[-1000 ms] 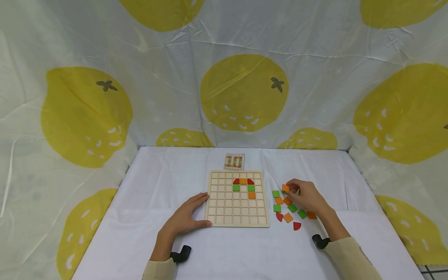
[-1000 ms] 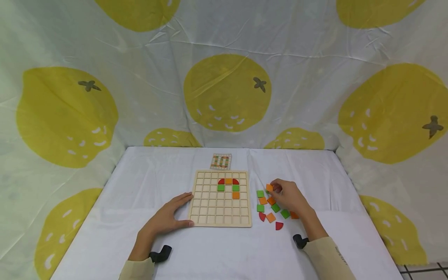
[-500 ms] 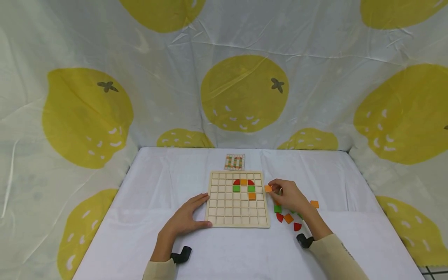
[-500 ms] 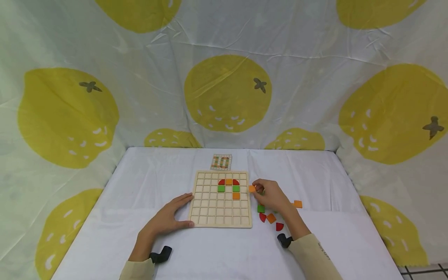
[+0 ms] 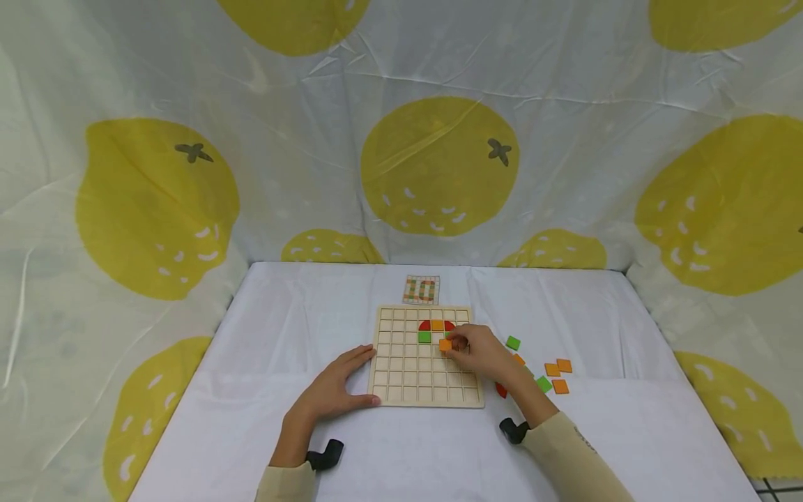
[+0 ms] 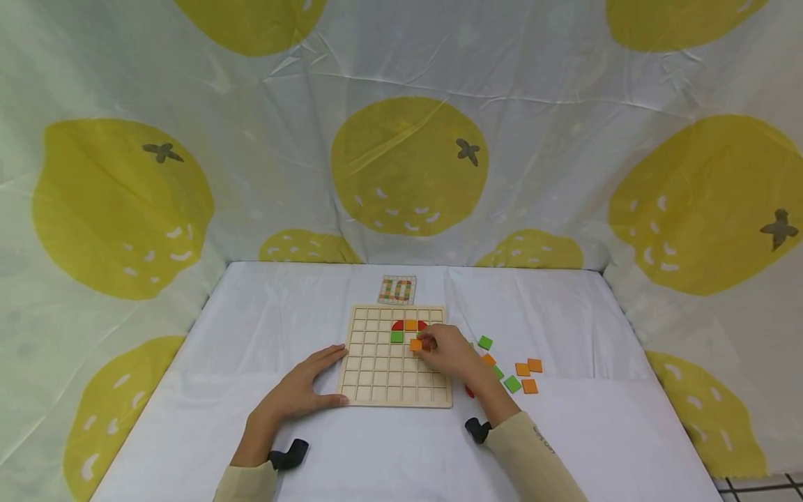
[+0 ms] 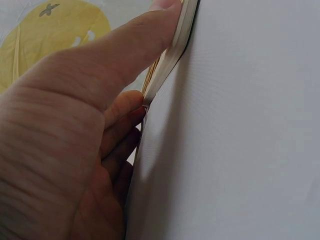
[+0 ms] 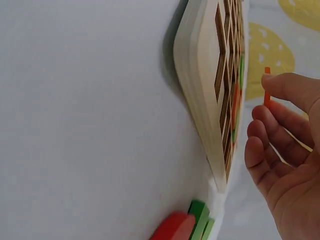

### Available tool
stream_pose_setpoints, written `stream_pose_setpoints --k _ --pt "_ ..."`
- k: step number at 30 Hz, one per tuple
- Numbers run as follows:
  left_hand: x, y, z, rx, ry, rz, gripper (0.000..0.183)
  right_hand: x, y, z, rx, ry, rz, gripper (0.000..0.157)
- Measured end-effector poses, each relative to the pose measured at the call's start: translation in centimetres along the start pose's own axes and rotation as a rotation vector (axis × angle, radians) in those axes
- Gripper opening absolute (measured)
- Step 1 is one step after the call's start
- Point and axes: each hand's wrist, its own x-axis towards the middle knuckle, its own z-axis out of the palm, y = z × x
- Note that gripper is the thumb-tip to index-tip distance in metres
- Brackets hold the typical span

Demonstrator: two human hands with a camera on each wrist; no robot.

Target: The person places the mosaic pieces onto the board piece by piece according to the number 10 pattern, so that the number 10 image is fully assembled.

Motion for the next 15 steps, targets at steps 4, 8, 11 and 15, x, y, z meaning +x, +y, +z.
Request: stream_pose_setpoints --k 4,8,11,15 --pt "0.0 0.0 0.0 -0.001 0.000 0.007 0.098 0.7 -1.1 1.0 -0.004 -0.034 0.001 0.024" --pt "0.0 0.0 0.1 -0.004 -0.002 0.001 0.098 1.2 -1.4 1.8 -0.027 -0.059 0.022 0.025" --pt "0.0 0.1 0.1 -0.008 0.001 -0.003 0.099 1.5 -1.4 2.4 -0.046 -0.063 0.028 0.025" --pt "0.0 0.1 0.1 0.001 0.006 -0.013 0.099 1.7 -1.5 2.7 -0.053 -0.063 0.020 0.024"
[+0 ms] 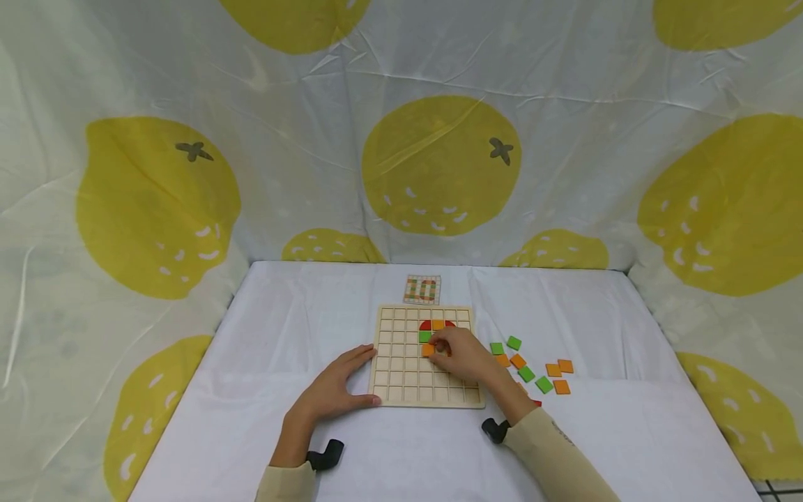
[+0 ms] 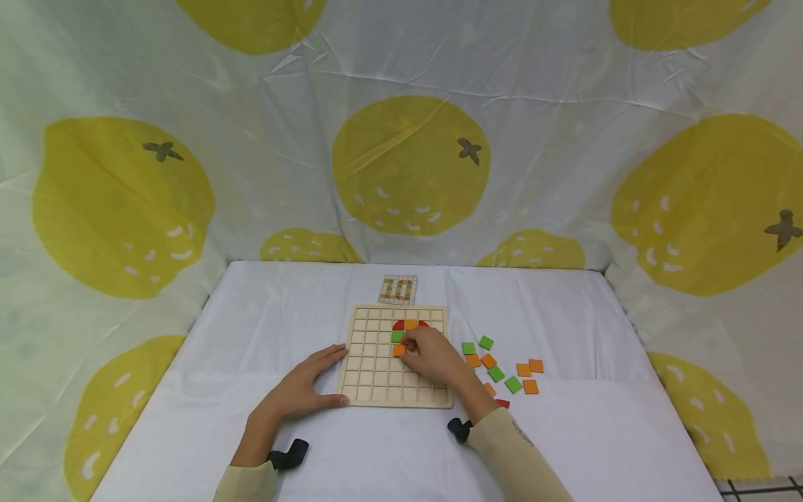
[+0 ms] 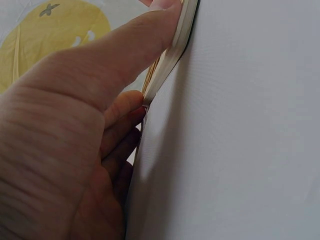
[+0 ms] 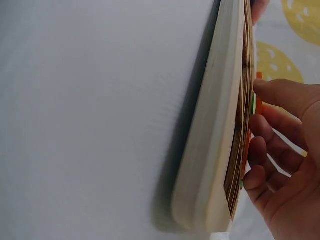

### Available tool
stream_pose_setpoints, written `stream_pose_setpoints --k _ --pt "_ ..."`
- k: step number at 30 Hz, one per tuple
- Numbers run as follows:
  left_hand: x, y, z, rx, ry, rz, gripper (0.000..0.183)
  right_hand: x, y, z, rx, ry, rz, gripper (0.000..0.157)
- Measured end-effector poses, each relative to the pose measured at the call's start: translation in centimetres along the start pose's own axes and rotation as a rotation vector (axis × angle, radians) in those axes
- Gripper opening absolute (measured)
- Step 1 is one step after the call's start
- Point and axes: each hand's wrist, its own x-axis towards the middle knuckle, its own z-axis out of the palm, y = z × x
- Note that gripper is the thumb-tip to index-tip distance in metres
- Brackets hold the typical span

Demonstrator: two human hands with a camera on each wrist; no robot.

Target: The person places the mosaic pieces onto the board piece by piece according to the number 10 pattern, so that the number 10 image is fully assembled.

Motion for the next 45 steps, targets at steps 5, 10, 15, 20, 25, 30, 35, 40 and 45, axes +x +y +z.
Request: stream_pose_setpoints --k 5,10,15,20,25,30,35,40,45 --pt "0.0 0.0 0.0 -0.003 -0.008 -0.011 0.099 0.0 -0.4 0.0 0.005 -0.013 0.008 0.024" --pt "0.0 0.1 0.0 -0.004 -0.015 -0.008 0.099 0.0 -0.5 0.0 0.004 -0.012 0.026 0.022" --pt "0.0 0.1 0.0 -0.003 -0.006 0.002 0.097 0.1 -0.4 0.1 0.011 0.001 0.035 0.021" --pt "0.1 0.0 0.0 -0.012 -0.004 0.007 0.098 0.2 -0.5 0.1 0.026 0.008 0.040 0.022" --pt "0.1 0.1 -0.1 -0.014 -0.006 0.005 0.098 -0.2 -0.1 -0.3 0.039 0.038 0.049 0.022" --pt "0.1 0.0 -0.1 -0.006 -0.008 0.010 0.098 -0.9 0.9 -1.1 0.035 0.073 0.056 0.021" --pt "0.1 0.0 -0.1 -0.003 -0.012 0.009 0.098 -2.2 2.1 -2.4 0.025 0.091 0.095 0.021" --pt "0.1 0.1 -0.1 -0.001 -0.013 0.010 0.097 -4.2 3.1 -3.9 0.049 0.112 0.142 0.024" --pt "0.0 0.3 -0.2 0.002 -0.005 0.025 0.097 -6.2 4.4 -5.5 0.024 0.153 0.142 0.027"
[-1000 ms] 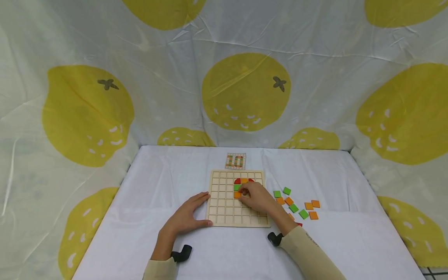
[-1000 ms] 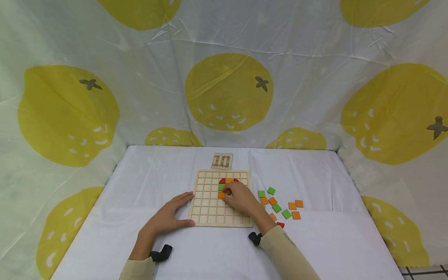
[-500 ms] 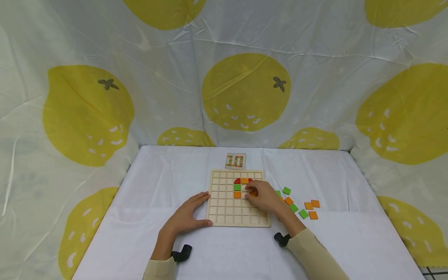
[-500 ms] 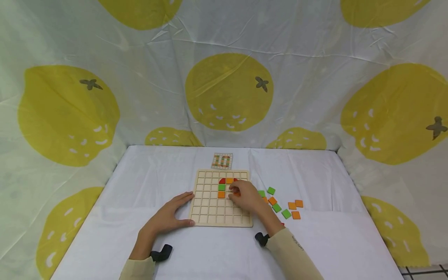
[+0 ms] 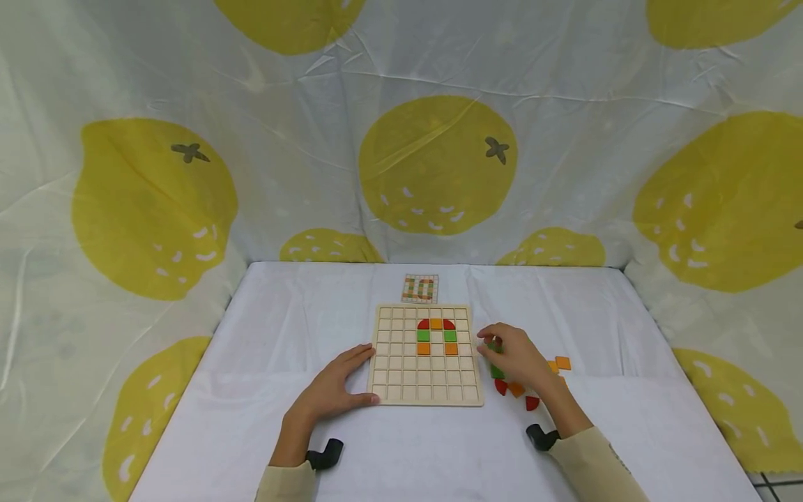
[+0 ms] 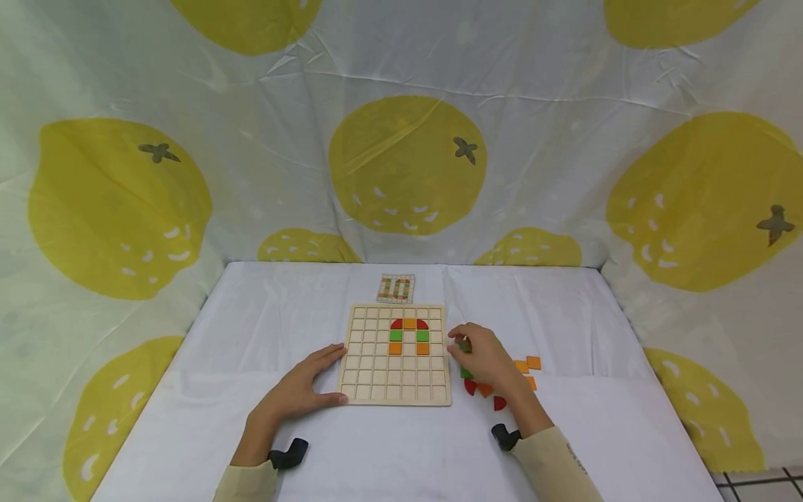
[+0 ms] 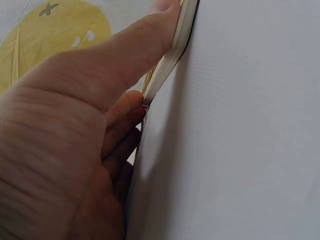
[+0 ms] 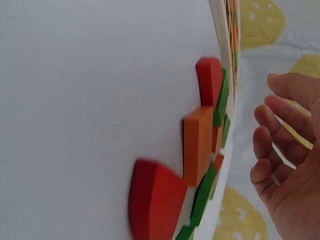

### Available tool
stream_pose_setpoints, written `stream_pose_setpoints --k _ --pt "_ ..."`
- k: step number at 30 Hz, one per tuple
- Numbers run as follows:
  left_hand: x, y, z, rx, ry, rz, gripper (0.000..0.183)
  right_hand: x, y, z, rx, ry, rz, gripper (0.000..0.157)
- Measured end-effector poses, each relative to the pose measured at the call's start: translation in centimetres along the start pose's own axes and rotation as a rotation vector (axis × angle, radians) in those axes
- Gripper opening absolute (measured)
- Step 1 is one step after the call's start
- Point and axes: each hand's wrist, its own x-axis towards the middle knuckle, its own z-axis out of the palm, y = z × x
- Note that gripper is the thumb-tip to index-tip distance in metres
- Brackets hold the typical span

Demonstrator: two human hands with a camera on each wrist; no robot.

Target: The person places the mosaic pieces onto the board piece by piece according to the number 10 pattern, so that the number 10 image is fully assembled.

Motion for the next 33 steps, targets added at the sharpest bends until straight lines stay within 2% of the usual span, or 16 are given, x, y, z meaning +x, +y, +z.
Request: stream_pose_setpoints --k 6,13,18,23,33 --pt "0.0 0.0 -0.1 0.000 0.002 0.001 0.098 -1.1 2.1 -1.7 -0.019 0.047 0.025 0.030" --pt "-0.1 -0.1 0.0 -0.004 0.007 0.012 0.097 -1.4 4.3 -2.7 -0.103 0.045 0.116 0.033" --pt "0.0 -0.3 0.1 -0.005 0.001 0.010 0.098 -1.1 5.4 -2.8 -0.143 0.030 0.147 0.037" --pt "0.0 -0.4 0.2 -0.009 -0.008 0.004 0.099 -0.8 5.8 -2.7 -0.157 0.014 0.165 0.040" --pt "0.0 -0.1 0.0 0.004 0.002 0.020 0.100 -0.5 5.5 -2.5 -0.127 0.004 0.229 0.035"
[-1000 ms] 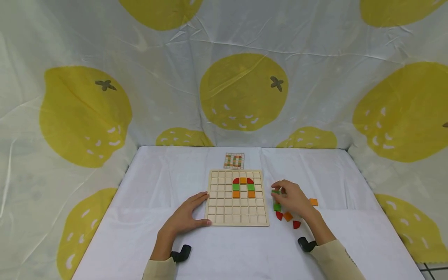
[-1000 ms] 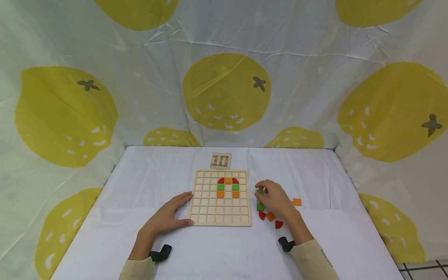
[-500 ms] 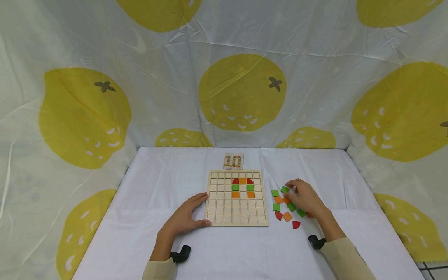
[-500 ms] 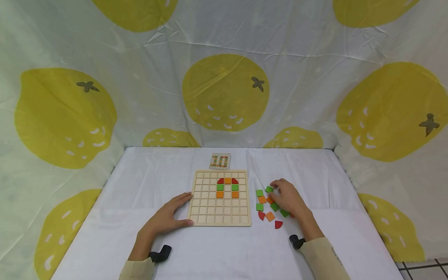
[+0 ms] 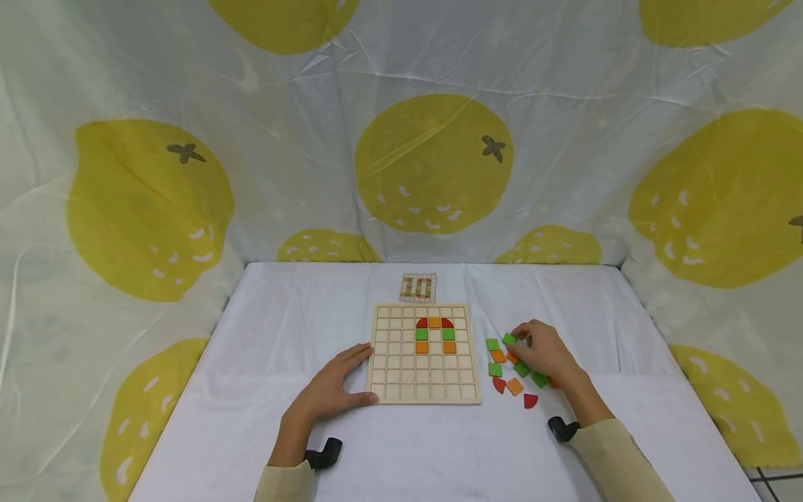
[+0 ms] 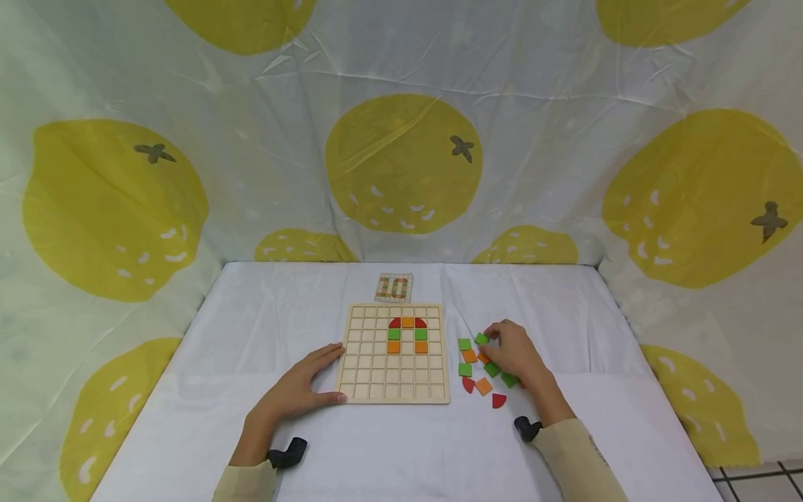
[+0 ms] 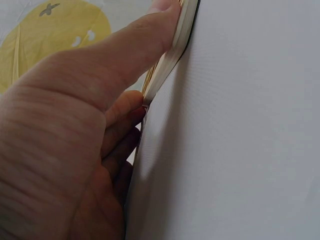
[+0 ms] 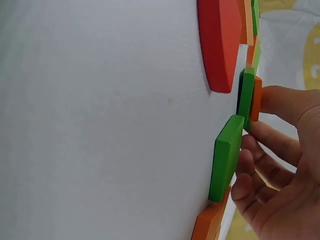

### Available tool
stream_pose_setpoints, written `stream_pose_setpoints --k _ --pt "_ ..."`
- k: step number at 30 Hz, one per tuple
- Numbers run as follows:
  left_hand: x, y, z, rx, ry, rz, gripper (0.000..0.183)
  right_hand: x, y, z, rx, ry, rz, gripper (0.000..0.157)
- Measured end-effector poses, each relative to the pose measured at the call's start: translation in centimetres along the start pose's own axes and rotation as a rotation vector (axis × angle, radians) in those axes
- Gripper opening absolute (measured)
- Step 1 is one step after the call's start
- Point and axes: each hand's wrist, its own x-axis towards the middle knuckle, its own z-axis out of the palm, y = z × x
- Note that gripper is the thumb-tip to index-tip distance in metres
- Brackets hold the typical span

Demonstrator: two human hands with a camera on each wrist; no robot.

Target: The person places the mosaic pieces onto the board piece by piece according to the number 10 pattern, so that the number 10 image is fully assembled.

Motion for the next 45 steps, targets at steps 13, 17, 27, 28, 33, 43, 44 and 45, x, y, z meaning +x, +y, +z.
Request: stream_pose_setpoints --k 13,17,27,28,33,43,44,45 --pt "0.0 -0.2 0.1 -0.004 -0.004 -0.004 0.099 -0.6 -1.3 -0.1 0.034 0.049 -0.017 0.031" --pt "0.0 -0.1 0.0 -0.003 -0.006 -0.007 0.100 -1.0 -2.0 -0.1 0.065 0.070 -0.062 0.031" --pt "0.0 0.0 -0.1 0.003 -0.009 -0.012 0.100 -1.6 -4.2 0.9 0.135 0.063 -0.203 0.026" --pt "0.0 0.0 -0.1 0.002 -0.008 -0.009 0.100 -1.6 -4.5 1.1 0.138 0.054 -0.209 0.026" --pt "0.0 0.1 -0.1 -0.006 0.000 0.001 0.099 -1.9 -5.6 1.9 0.143 0.019 -0.227 0.025" --pt "0.0 0.0 0.0 -0.004 0.001 -0.007 0.099 -2.0 -7.9 3.8 0.131 -0.072 -0.249 0.024" --pt "0.0 0.0 0.0 -0.004 0.005 -0.005 0.099 -2.0 -8.1 4.0 0.129 -0.083 -0.254 0.023" --pt "0.0 0.1 0.0 -0.005 0.006 -0.002 0.098 -1.9 -8.3 4.1 0.130 -0.093 -0.258 0.023"
